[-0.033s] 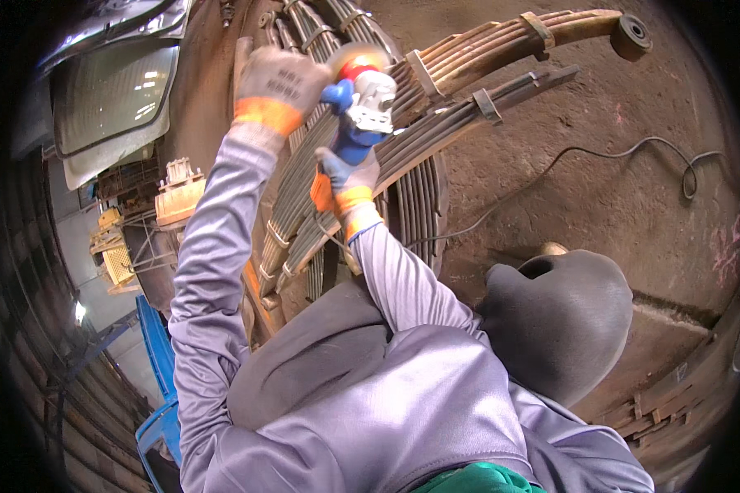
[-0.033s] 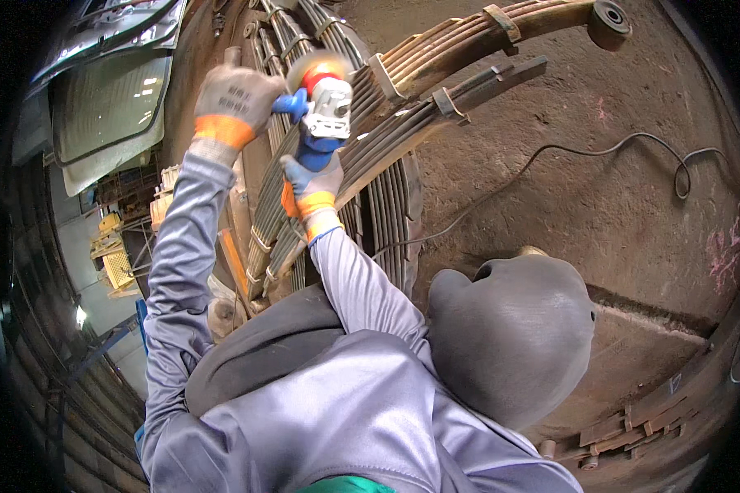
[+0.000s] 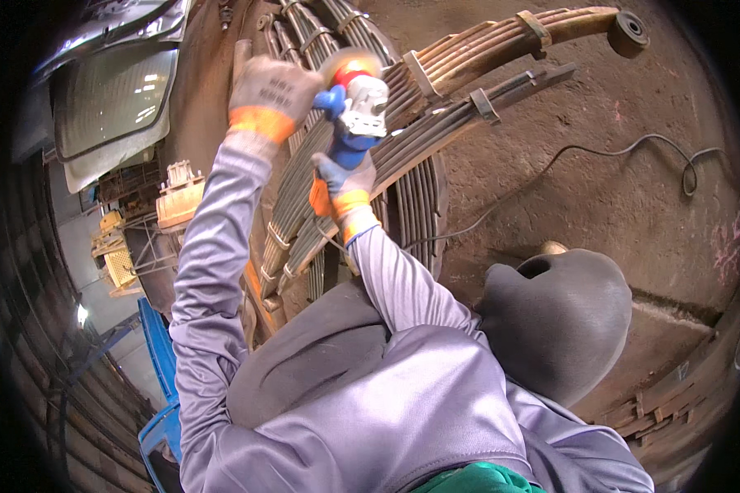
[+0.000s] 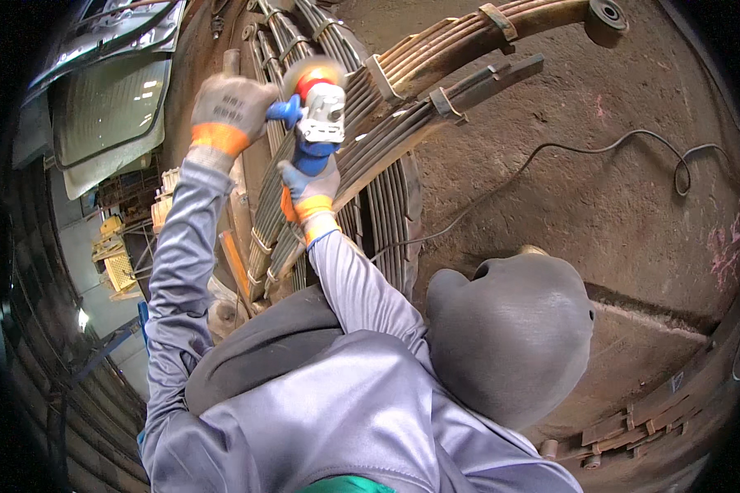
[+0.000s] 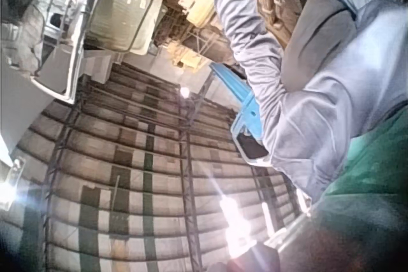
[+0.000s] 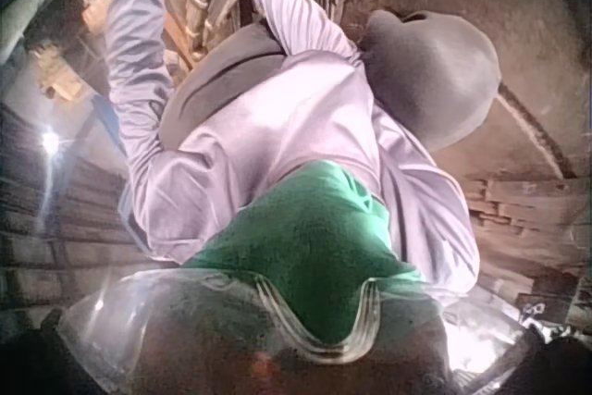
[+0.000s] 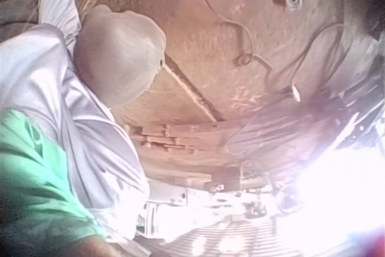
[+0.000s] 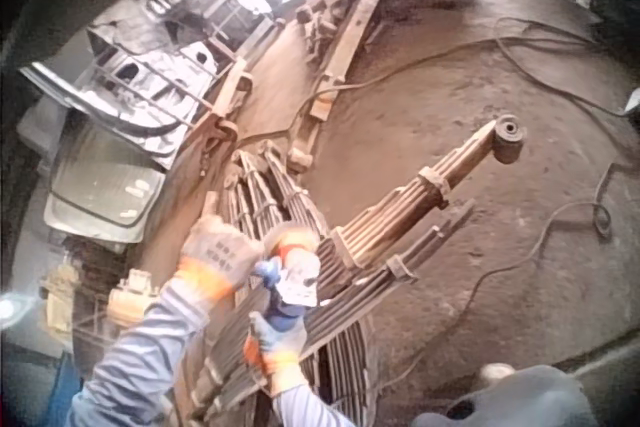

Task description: The person uses an angle grinder to smooth the surfaces of multiple metal rods laid on the floor. They repeatedly reposition the rods and adjust their stance while grinding different sections, producing visible sparks throughout the process.

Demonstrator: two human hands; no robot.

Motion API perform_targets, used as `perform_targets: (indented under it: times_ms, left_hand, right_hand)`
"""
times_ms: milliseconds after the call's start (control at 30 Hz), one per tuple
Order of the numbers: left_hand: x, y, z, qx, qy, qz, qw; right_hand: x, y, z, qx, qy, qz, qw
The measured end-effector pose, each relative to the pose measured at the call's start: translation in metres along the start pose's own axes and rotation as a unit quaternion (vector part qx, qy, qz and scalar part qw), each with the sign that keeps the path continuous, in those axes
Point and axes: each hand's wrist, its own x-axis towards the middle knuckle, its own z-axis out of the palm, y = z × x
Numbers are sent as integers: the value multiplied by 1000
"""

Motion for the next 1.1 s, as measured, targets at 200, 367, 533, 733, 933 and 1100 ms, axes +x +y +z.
perform_targets:
  times_ms: [200,367,533,733,933,1100]
  left_hand:
    - [-21,-6,13,-23,-23,-2,999]
    - [-5,-5,3,11,-26,-7,1000]
    - [-2,0,0,38,15,-10,999]
    - [-4,-3,-1,6,-44,-22,999]
    - [3,-12,-4,0,-30,-12,999]
    - [22,-9,-12,19,45,-19,999]
  right_hand:
    - [-4,30,2,5,-23,53,998]
    - [15,32,4,-8,-28,-25,999]
    - [10,9,2,7,-27,12,1000]
    - [15,13,-1,-18,-53,50,997]
    - [12,-12,9,-9,-26,3,1000]
    - [28,-12,11,-10,4,-51,999]
